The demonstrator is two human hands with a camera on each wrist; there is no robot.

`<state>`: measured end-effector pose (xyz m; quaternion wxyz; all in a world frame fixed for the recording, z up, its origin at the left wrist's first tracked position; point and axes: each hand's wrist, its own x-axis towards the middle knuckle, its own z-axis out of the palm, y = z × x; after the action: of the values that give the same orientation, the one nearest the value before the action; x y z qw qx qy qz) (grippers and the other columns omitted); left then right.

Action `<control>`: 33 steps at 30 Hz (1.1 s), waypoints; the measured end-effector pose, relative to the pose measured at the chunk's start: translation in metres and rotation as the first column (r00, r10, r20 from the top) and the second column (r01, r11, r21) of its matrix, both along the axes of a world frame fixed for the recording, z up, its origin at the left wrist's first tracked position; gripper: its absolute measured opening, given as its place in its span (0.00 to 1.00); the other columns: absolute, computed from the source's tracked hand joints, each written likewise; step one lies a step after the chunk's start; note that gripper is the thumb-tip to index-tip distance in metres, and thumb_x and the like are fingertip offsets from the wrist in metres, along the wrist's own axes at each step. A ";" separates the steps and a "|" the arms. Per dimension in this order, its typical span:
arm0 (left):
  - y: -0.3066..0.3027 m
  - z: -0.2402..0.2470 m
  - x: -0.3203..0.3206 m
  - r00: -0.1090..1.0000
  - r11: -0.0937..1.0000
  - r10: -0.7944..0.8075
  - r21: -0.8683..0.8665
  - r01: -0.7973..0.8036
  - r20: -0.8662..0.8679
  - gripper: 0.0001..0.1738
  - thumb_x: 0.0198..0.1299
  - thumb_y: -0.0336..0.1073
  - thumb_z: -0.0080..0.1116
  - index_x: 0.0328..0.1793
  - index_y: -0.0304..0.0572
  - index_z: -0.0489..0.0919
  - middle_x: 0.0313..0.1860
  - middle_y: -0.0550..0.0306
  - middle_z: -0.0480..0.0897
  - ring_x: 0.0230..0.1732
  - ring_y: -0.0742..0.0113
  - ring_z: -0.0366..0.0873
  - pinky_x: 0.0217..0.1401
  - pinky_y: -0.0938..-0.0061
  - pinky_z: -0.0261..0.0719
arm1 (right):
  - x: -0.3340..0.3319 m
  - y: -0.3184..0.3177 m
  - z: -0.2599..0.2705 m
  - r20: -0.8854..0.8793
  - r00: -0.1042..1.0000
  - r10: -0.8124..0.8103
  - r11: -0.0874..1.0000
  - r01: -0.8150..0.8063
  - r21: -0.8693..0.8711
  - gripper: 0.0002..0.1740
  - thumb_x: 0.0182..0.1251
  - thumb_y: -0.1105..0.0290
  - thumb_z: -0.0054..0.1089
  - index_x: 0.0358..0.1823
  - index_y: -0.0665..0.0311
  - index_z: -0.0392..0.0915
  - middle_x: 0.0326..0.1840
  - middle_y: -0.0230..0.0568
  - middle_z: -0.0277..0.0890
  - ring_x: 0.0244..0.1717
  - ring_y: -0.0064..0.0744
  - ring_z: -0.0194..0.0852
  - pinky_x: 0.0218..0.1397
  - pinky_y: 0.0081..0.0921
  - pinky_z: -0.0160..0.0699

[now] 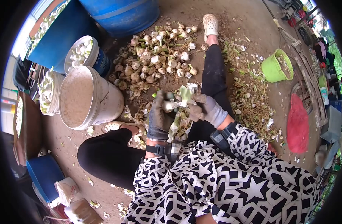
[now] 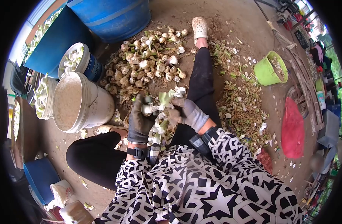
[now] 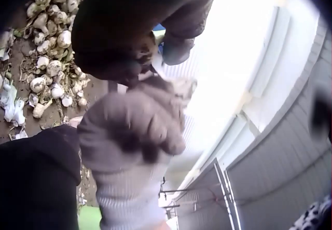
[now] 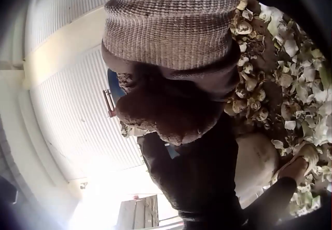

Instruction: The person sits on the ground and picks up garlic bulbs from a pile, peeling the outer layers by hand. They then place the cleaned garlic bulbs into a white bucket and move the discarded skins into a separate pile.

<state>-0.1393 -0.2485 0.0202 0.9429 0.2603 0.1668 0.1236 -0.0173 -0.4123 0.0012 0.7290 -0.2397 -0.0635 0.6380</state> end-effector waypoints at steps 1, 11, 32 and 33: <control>0.000 0.001 0.003 0.996 0.995 0.087 -0.052 -0.087 -0.005 0.16 0.69 0.47 0.52 0.49 0.42 0.76 0.43 0.55 0.81 0.49 0.58 0.80 0.50 0.64 0.80 | 0.000 -0.010 0.002 0.077 0.996 0.034 0.998 -0.029 -0.061 0.16 0.70 0.56 0.49 0.30 0.60 0.70 0.12 0.31 0.61 0.10 0.31 0.60 0.23 0.32 0.64; 0.009 -0.004 0.012 0.988 0.928 0.150 -0.351 -0.127 0.040 0.31 0.67 0.57 0.44 0.65 0.41 0.73 0.62 0.48 0.75 0.67 0.48 0.67 0.70 0.47 0.62 | -0.015 -0.042 0.082 0.491 0.684 0.539 0.842 -0.420 -0.340 0.24 0.68 0.60 0.61 0.56 0.72 0.74 0.34 0.40 0.81 0.27 0.27 0.83 0.25 0.17 0.77; 0.047 -0.124 -0.004 0.731 0.867 0.485 0.152 -0.475 -0.480 0.40 0.63 0.68 0.44 0.68 0.44 0.68 0.66 0.54 0.70 0.63 0.57 0.67 0.63 0.61 0.64 | 0.005 0.067 -0.064 0.550 0.725 0.415 0.740 0.082 -0.667 0.22 0.69 0.53 0.59 0.49 0.67 0.80 0.46 0.32 0.80 0.45 0.21 0.74 0.48 0.21 0.73; 0.048 -0.123 -0.003 0.740 0.875 0.469 0.139 -0.464 -0.482 0.39 0.63 0.67 0.45 0.68 0.44 0.68 0.65 0.54 0.71 0.62 0.58 0.67 0.61 0.60 0.65 | 0.006 0.084 -0.066 0.622 0.687 0.375 0.763 0.153 -0.628 0.23 0.69 0.50 0.58 0.48 0.65 0.81 0.45 0.32 0.80 0.44 0.21 0.75 0.46 0.21 0.74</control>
<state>-0.1420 -0.2005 -0.1024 0.8039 0.2379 0.4651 0.2842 -0.0110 -0.3281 -0.0647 0.4751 -0.6962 -0.1385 0.5200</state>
